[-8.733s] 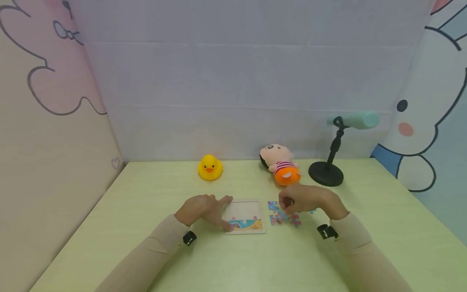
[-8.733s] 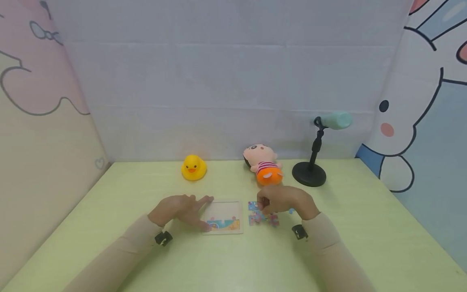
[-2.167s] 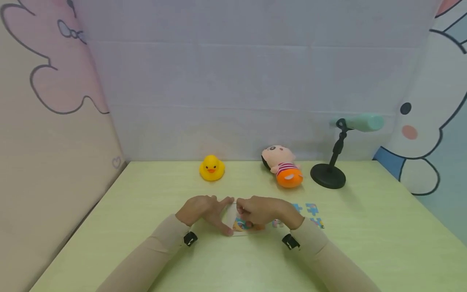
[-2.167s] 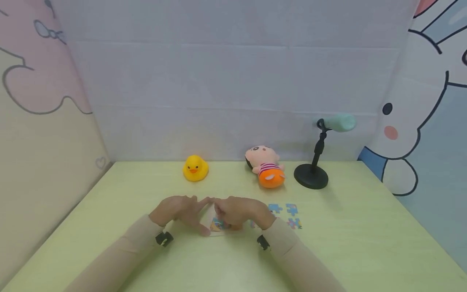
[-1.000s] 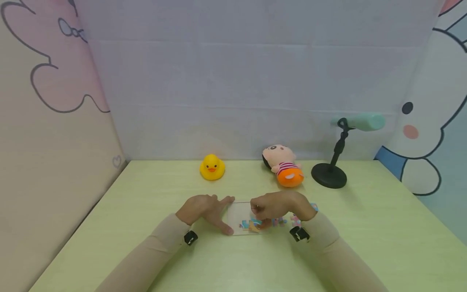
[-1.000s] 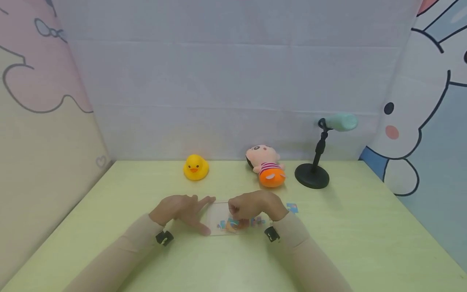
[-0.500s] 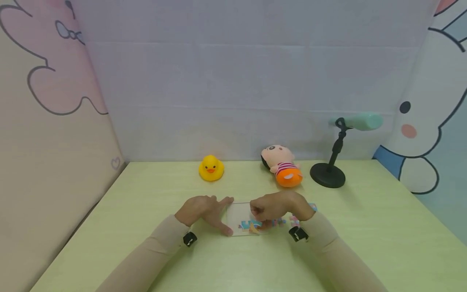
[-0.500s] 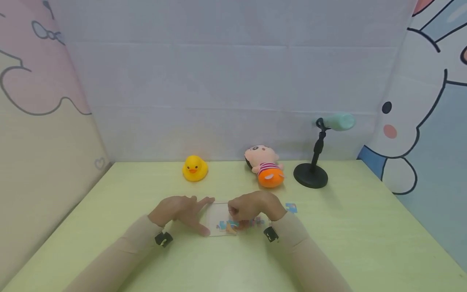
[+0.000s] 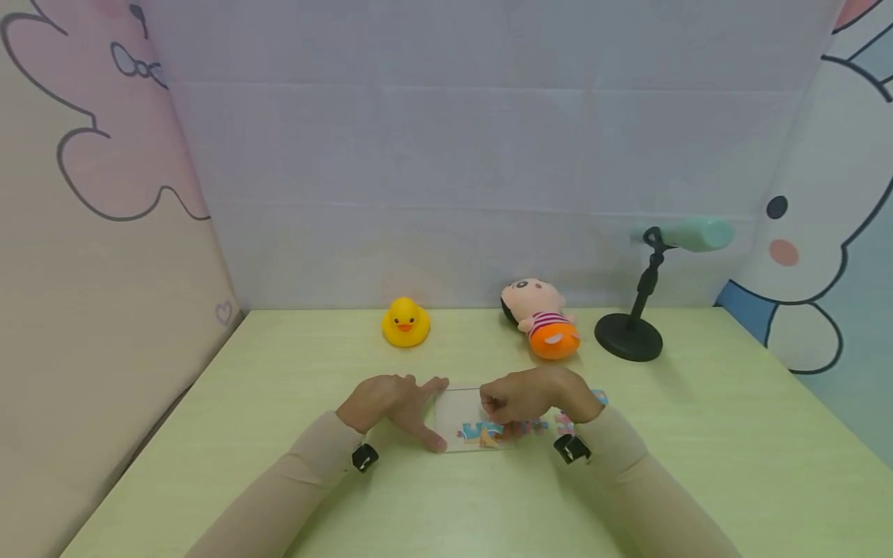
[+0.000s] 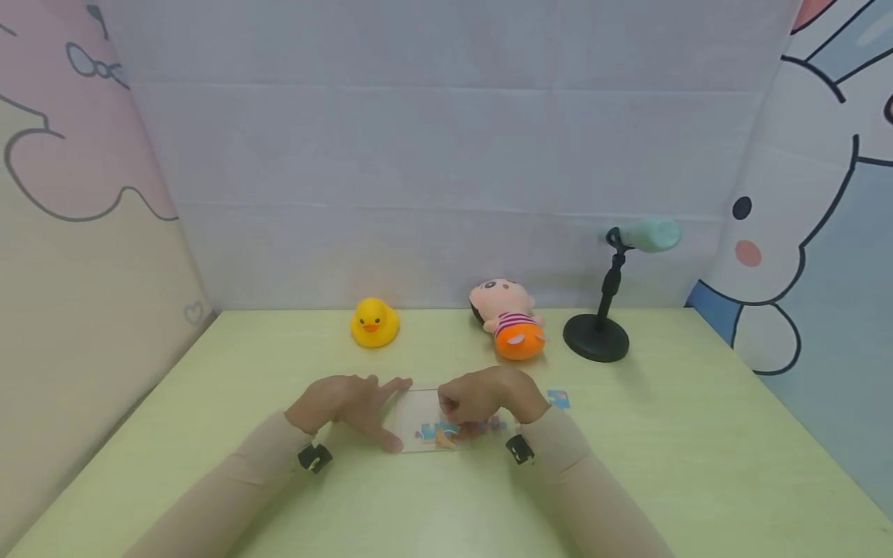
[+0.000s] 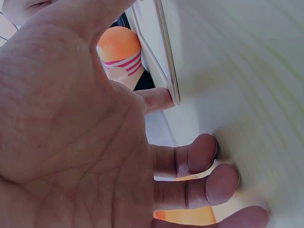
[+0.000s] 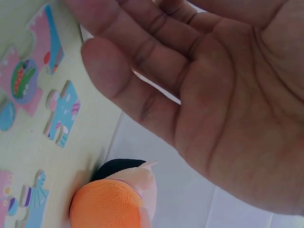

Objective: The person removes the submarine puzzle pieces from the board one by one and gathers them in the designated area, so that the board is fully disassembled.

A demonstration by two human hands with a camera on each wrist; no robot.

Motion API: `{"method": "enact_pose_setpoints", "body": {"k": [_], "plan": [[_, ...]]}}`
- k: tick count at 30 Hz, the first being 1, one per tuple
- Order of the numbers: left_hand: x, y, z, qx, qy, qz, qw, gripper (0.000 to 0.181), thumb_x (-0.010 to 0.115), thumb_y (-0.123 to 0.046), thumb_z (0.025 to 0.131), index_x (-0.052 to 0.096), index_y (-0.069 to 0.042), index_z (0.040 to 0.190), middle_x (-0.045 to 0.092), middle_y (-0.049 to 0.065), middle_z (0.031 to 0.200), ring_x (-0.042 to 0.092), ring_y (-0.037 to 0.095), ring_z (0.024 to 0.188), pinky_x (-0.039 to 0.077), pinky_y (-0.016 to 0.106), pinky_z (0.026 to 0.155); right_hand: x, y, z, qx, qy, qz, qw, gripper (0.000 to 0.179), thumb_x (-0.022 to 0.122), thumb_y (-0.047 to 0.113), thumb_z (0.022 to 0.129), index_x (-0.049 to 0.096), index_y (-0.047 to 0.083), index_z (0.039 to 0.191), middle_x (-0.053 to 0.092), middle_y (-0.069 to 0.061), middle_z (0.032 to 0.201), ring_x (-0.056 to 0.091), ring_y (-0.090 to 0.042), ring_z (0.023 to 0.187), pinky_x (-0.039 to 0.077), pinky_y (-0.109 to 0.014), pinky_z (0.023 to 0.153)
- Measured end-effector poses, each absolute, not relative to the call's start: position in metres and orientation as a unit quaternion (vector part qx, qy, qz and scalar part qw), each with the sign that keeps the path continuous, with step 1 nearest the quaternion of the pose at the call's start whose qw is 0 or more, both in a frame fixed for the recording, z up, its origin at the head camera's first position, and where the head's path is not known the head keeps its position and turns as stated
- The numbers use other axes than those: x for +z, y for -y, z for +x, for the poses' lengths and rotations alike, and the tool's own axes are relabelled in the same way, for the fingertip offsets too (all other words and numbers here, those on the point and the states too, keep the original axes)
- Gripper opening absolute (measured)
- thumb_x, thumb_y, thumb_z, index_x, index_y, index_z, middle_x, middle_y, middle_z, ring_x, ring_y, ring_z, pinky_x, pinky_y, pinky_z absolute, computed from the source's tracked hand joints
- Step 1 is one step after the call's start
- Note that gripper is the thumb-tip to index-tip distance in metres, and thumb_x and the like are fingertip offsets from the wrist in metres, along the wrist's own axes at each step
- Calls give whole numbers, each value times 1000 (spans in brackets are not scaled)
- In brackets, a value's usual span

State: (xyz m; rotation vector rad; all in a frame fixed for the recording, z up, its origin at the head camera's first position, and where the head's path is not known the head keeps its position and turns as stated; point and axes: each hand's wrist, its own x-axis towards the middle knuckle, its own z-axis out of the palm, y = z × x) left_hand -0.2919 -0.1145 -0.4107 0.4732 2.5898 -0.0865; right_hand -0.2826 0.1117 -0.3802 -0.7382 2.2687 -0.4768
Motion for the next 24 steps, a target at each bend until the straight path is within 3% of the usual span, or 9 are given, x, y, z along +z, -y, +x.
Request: {"method": "enact_pose_setpoints", "body": {"k": [11,18,24], "plan": [[-411,114,-293,-40,-952,170,252,106,70,-79,71,24,-37,157,51,15,140,56,32,113,48,53,91,-382,-115,-284,-153,-873,-303,351,12,56,7,100,53,13,91,62,-4,76,58,-17,69,47,-27,65],[-412,115,-294,-40,-952,175,247,105,70,-78,71,25,-37,156,52,15,138,57,31,111,49,52,90,-379,-115,-284,-148,-872,-269,380,12,60,4,97,57,12,88,61,-2,77,60,-17,67,50,-31,70],[-412,116,-294,-38,-951,178,248,105,70,-78,71,24,-37,157,51,15,140,56,33,114,48,54,93,-376,-119,-283,-132,-872,-260,393,14,66,4,92,60,12,82,61,-3,74,57,-16,65,45,-27,64]]}}
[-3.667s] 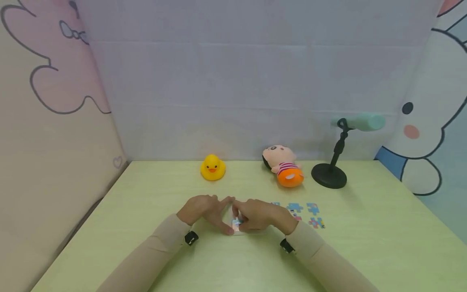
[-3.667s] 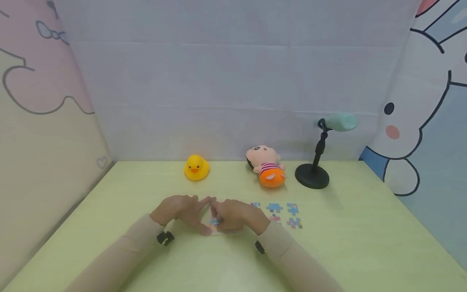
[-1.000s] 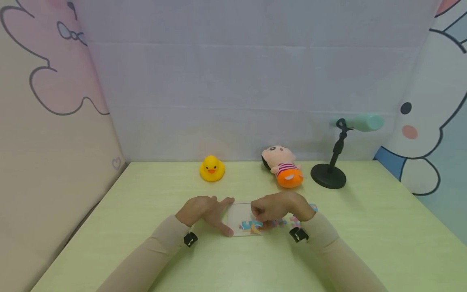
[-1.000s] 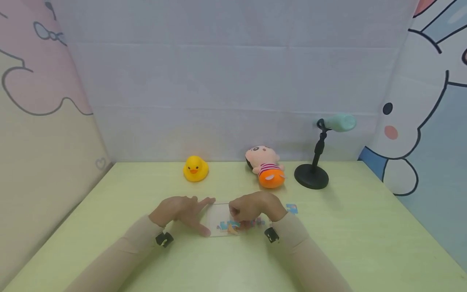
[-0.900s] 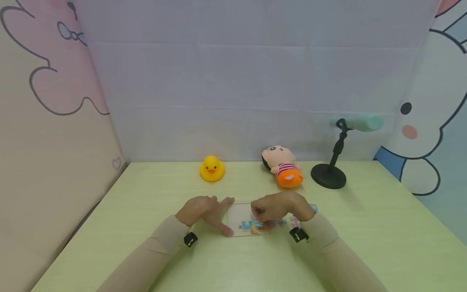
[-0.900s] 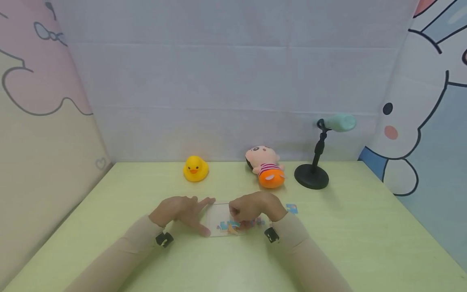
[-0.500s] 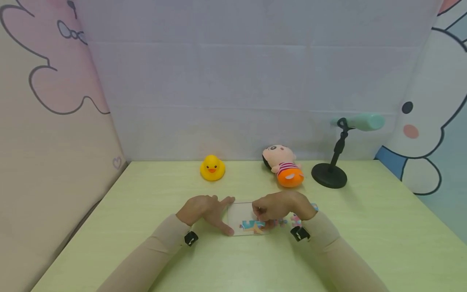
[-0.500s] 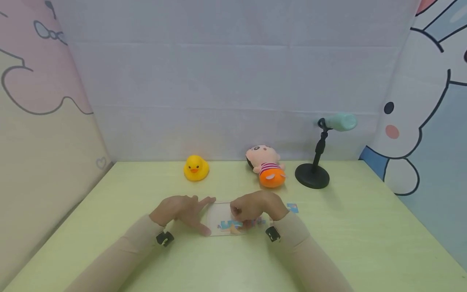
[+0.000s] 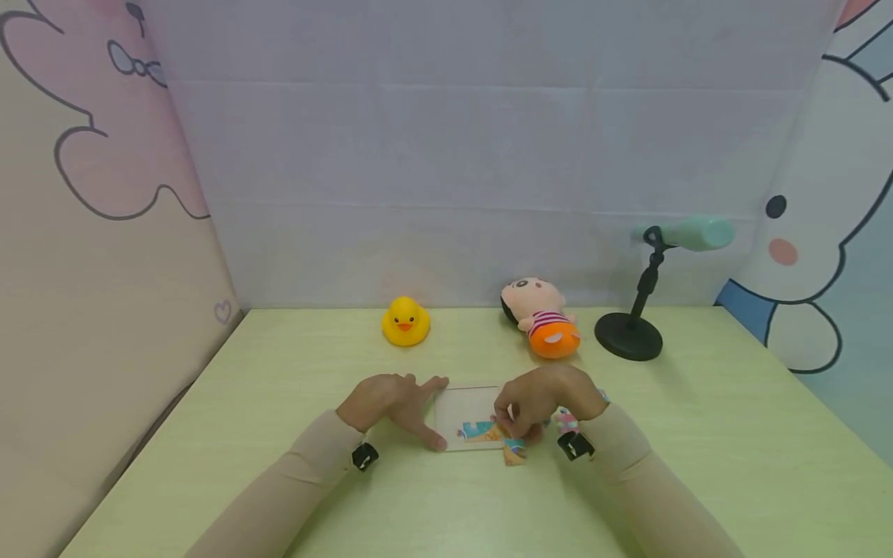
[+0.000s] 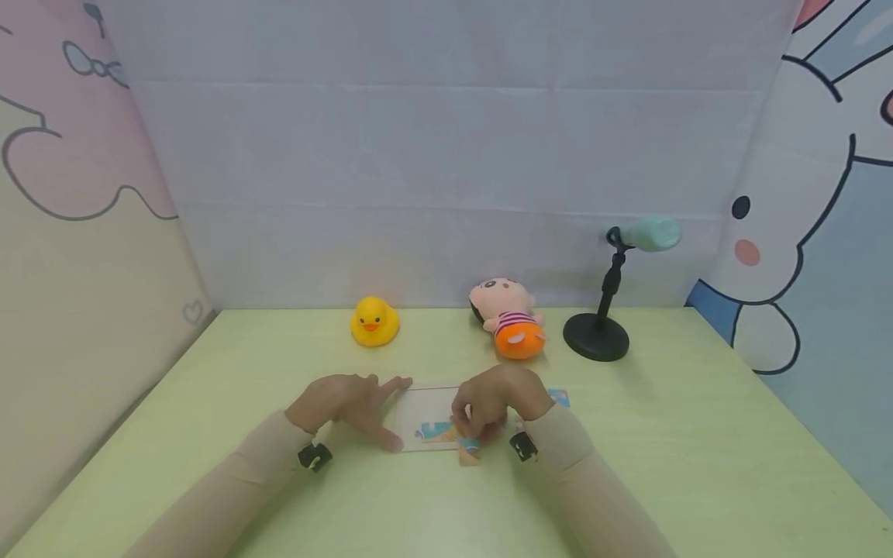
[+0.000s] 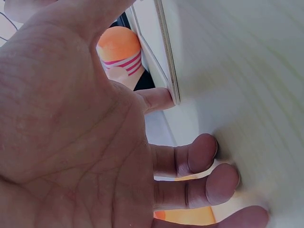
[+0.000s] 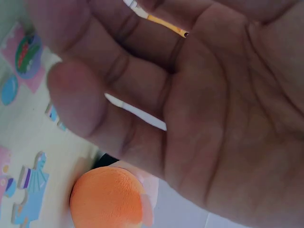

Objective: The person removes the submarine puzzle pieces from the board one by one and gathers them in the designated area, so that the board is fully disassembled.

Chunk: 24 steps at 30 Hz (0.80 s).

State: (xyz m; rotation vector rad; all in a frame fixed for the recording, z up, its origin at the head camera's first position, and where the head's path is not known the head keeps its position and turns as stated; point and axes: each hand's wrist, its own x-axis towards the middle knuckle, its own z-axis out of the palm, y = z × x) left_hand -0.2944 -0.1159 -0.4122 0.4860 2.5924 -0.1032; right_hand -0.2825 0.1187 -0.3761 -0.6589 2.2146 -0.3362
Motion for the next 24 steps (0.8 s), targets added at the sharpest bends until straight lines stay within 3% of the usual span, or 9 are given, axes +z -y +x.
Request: {"method": "enact_pose_setpoints", "body": {"k": [8,24], "plan": [[-412,116,-293,-34,-951,178,250,105,70,-77,71,24,-37,157,52,15,139,56,32,111,48,54,91,-373,-129,-286,-105,-866,-283,399,16,72,2,88,65,12,77,53,5,66,46,-10,59,37,-21,54],[-413,116,-293,-36,-953,171,249,105,71,-77,71,24,-38,157,50,15,141,56,32,113,48,54,90,-383,-140,-294,-108,-862,-240,433,15,74,7,87,70,13,74,60,3,66,48,-11,53,38,-20,51]]}}
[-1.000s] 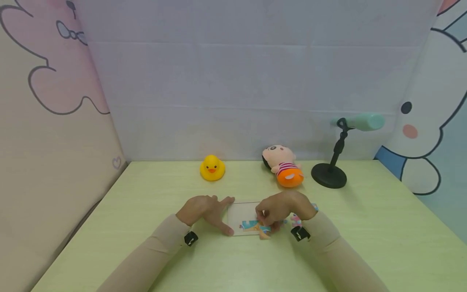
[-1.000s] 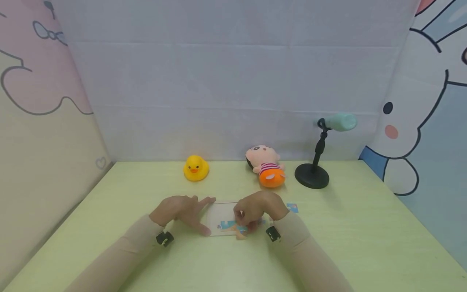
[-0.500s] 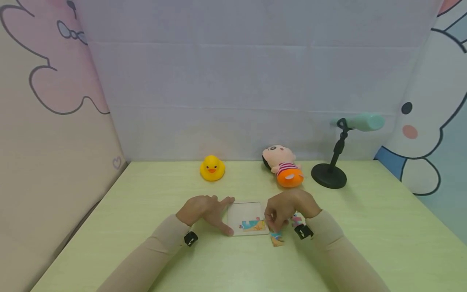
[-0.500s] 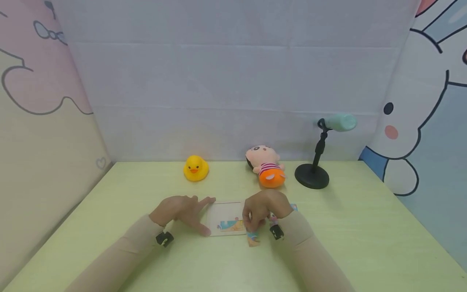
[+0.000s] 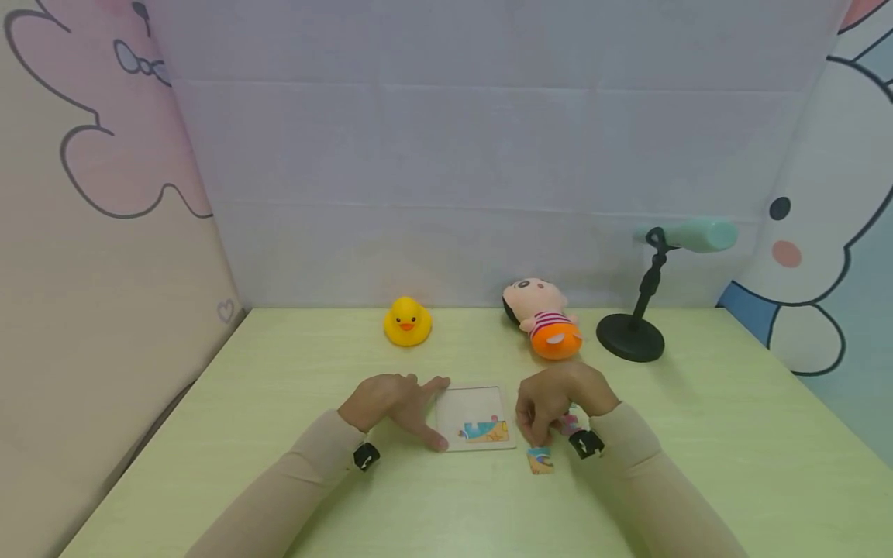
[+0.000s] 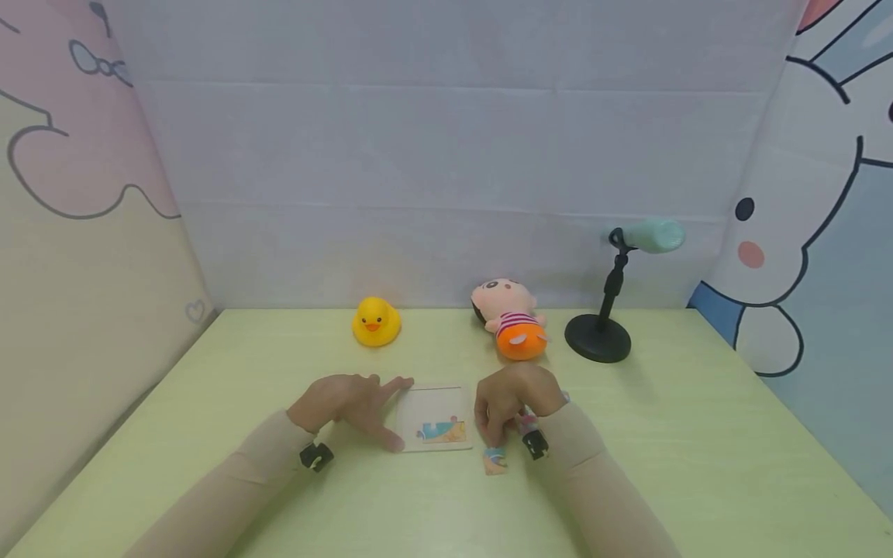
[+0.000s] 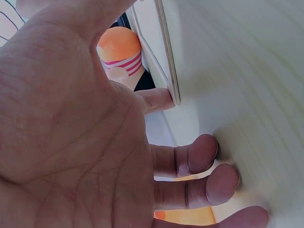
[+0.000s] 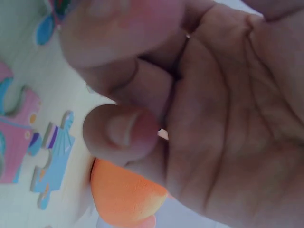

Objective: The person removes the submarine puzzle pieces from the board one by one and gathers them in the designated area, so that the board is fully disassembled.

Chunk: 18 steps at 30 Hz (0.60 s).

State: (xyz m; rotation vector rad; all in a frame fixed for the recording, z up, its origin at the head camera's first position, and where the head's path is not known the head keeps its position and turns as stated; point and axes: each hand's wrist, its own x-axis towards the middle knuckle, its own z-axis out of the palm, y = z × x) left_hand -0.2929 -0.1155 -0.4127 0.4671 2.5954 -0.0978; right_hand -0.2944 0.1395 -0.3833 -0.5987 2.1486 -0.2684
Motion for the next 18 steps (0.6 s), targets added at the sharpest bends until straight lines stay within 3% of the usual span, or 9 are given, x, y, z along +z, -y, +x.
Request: {"method": "enact_pose_setpoints", "body": {"k": [5,11,18], "plan": [[-412,116,-293,-30,-953,170,248,106,71,-77,70,24,-39,157,49,15,143,56,32,113,48,53,90,-381,-144,-294,-141,-864,-238,422,13,75,7,86,69,12,76,63,2,67,48,-12,53,38,-21,50],[-412,116,-292,-26,-954,168,246,106,72,-77,70,24,-39,157,52,14,139,56,30,111,49,52,88,-381,-147,-298,-168,-841,-295,420,9,73,3,87,67,9,84,55,8,69,44,-8,57,35,-18,52],[-411,115,-292,-31,-954,165,247,106,72,-77,70,24,-39,157,52,14,140,56,31,111,49,52,88,-382,-144,-301,-188,-840,-305,407,13,70,-2,87,69,8,95,57,4,73,47,-10,61,36,-19,53]]}}
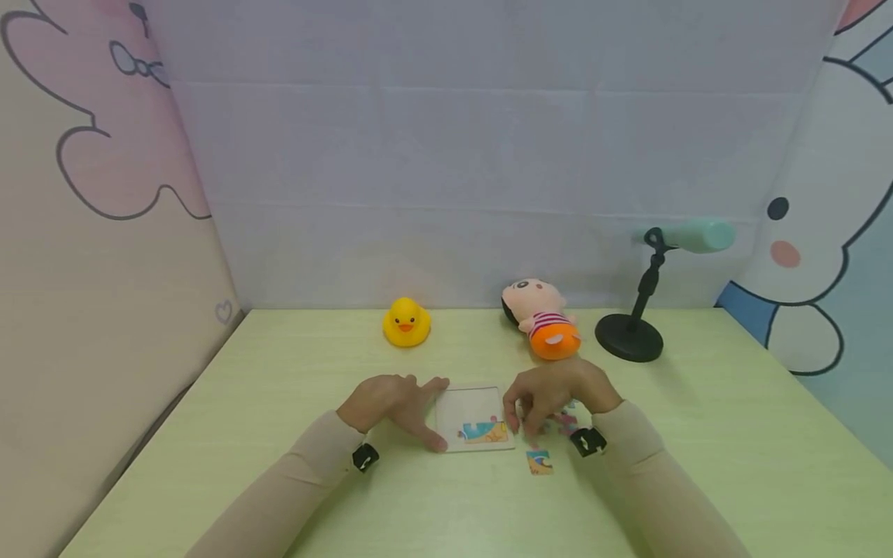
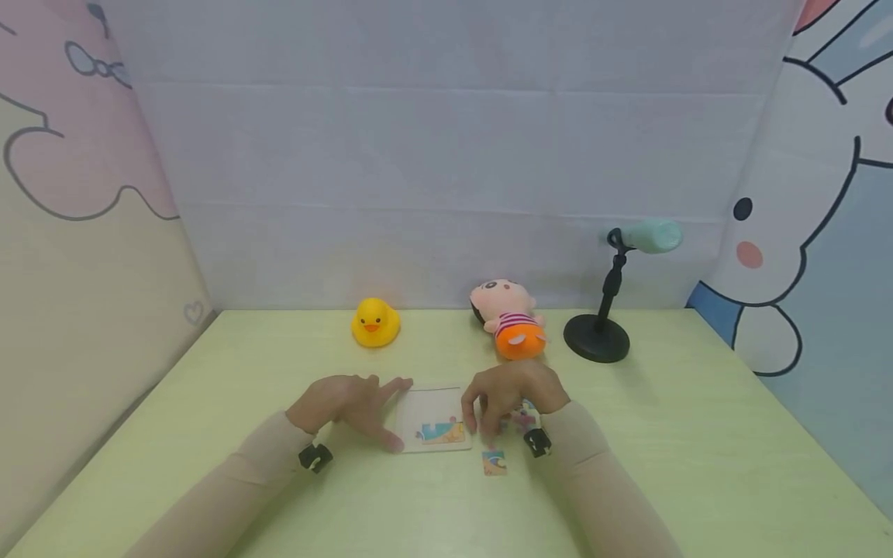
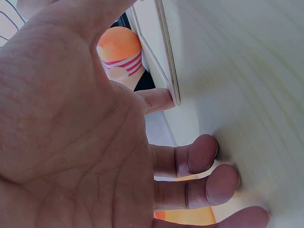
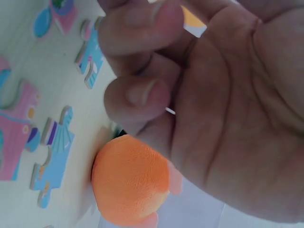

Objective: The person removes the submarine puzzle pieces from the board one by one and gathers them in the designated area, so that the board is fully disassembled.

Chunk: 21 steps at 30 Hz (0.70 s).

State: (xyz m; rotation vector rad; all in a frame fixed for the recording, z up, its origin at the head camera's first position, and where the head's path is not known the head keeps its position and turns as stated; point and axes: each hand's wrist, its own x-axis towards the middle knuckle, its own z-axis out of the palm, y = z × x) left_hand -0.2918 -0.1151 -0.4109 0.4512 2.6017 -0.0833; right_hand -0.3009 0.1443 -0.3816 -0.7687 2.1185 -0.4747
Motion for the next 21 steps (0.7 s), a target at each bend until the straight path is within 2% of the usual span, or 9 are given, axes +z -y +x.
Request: {"method": "enact_pose_setpoints", "body": {"k": [12,18,21], "plan": [[-411,116,-291,-28,-954,165,250,106,71,-77,70,25,-38,157,52,14,139,56,30,111,49,52,89,-389,-136,-301,-171,-871,-336,315,22,73,5,88,71,22,102,64,4,74,56,-11,64,44,-23,62],[-412,116,-291,-36,-955,166,242,106,69,-80,69,25,-40,156,53,13,138,57,29,107,50,50,86,-395,-126,-298,-169,-880,-346,278,24,76,8,86,68,23,104,63,4,79,56,-10,67,47,-26,67],[-412,115,-290,-39,-955,167,241,106,69,-80,69,25,-39,156,53,13,136,57,29,105,50,50,85,-396,-120,-296,-168,-883,-347,270,24,78,11,86,66,22,105,61,4,80,54,-10,66,46,-25,64]]}}
